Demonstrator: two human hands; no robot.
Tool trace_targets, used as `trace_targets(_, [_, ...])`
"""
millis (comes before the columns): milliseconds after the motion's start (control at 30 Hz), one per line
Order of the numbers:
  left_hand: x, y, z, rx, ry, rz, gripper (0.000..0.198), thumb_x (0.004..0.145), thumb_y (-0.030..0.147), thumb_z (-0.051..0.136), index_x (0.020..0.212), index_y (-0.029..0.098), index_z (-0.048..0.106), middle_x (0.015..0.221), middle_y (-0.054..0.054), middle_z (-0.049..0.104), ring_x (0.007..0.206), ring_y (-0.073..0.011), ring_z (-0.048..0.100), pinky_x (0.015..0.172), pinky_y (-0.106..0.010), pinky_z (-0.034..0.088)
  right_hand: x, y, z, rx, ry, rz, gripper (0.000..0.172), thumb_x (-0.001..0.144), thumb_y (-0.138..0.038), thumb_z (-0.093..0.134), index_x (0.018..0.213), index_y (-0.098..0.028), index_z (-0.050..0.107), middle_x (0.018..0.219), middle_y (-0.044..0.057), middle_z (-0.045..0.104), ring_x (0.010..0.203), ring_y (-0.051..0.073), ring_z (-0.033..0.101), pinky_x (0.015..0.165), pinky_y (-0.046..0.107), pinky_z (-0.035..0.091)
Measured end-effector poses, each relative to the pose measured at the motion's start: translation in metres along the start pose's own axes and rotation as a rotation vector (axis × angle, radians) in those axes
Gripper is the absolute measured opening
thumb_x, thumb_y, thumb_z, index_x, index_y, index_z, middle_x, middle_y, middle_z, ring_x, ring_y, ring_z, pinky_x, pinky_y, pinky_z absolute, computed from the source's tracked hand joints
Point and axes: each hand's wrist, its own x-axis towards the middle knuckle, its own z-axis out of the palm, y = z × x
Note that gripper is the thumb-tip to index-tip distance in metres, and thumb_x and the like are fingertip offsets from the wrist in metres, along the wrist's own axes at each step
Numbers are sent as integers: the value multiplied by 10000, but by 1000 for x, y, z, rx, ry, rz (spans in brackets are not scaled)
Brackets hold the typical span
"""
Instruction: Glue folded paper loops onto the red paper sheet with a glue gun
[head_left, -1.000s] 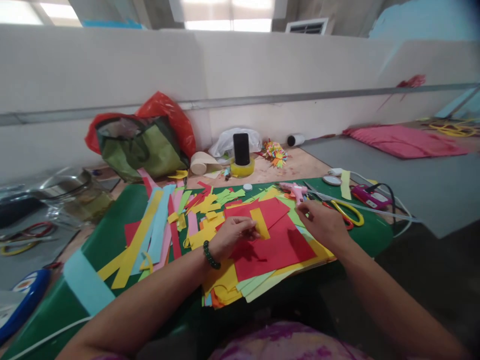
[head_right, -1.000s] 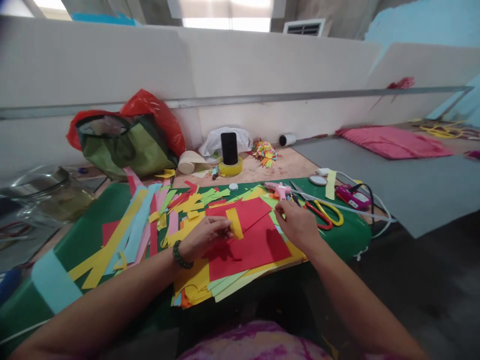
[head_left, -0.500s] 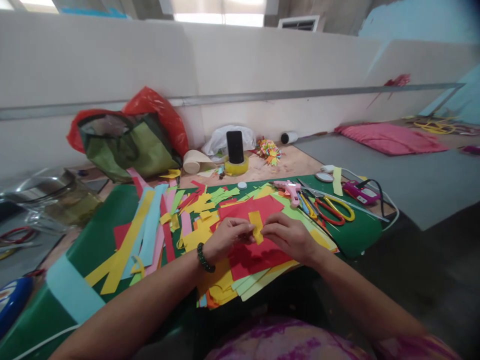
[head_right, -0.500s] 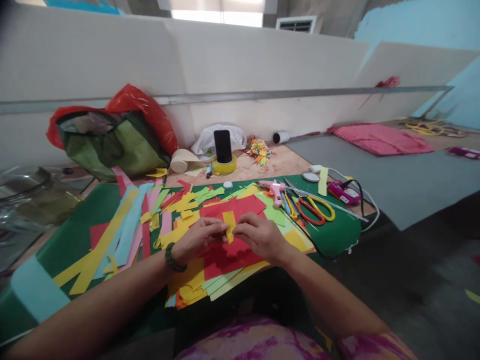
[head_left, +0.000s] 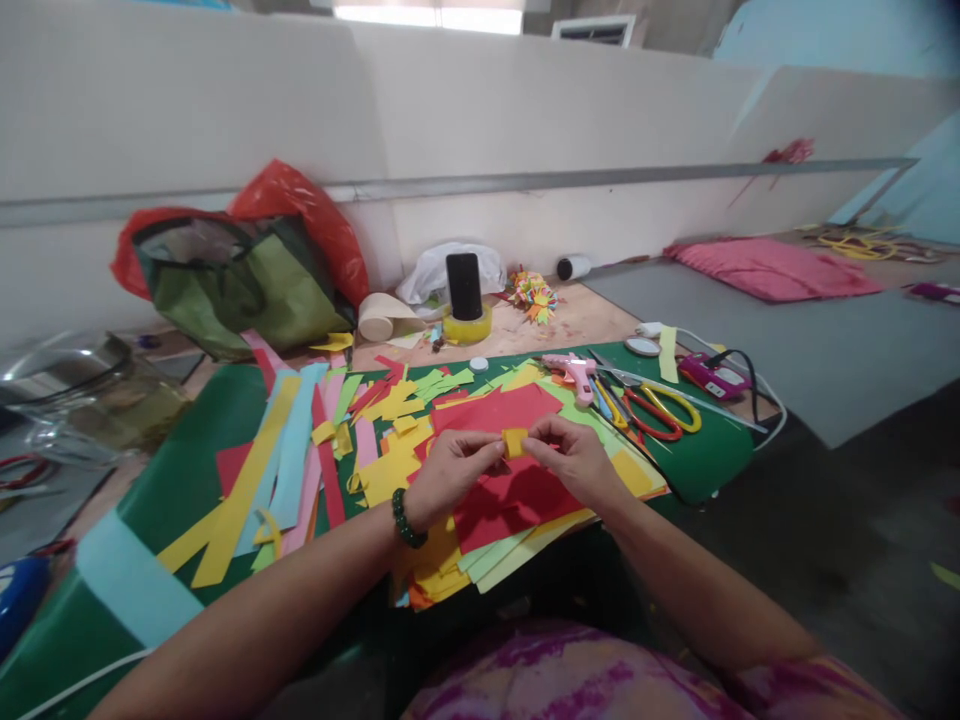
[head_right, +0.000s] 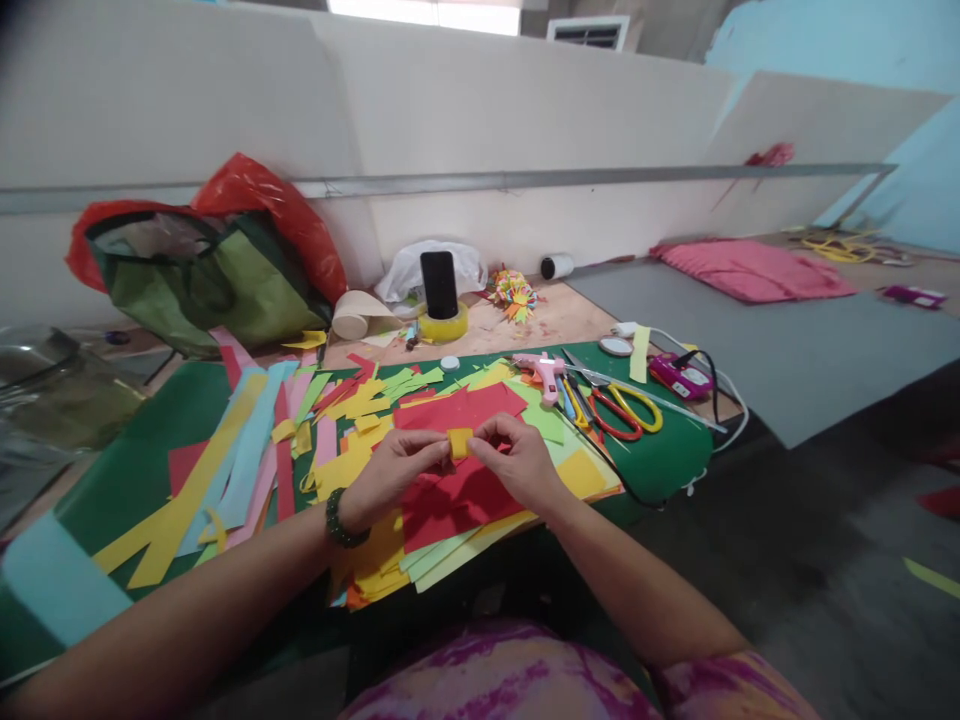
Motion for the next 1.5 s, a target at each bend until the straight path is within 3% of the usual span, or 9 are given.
trace_targets(1000, [-1, -2, -1, 170, -56, 101, 281, 758, 411, 644, 674, 156, 727, 641, -49, 697, 621, -151, 608, 638, -236, 461, -1, 2, 4, 39, 26, 69, 246, 710, -411, 638, 620, -197, 557, 597, -16, 557, 567, 119, 484, 554, 261, 413])
trace_targets(1133, [-2, -1, 0, 182, -54, 102, 293, 756, 420, 642, 649, 157, 712, 628, -44, 682, 612, -148, 590, 624, -234, 450, -2, 0, 4, 56, 42, 86, 210, 686, -385, 661, 702, -207, 551, 681, -9, 581, 637, 138, 542, 564, 257, 442])
trace_targets(1267, [-2, -3, 1, 155, -71, 76, 280, 738, 424, 653, 699, 157, 727, 639, -40, 680, 613, -145, 587, 621, -236, 457, -2, -2, 7, 187, 70, 102, 313, 639, -368, 713, 811, -224, 495, 750, -8, 593, 714, 151, 580, 590, 257, 479])
trace_targets(1500, [-5, 1, 5, -8, -113, -9, 278, 718, 422, 688, 796, 157, 658, 750, -21, 650, 665, -142, 616, 628, -247, 491, -3, 1, 10, 306, 54, 99, 384, 663, -345, 696, 925, -236, 436, 663, -64, 555, 576, 107, 524, 553, 246, 451])
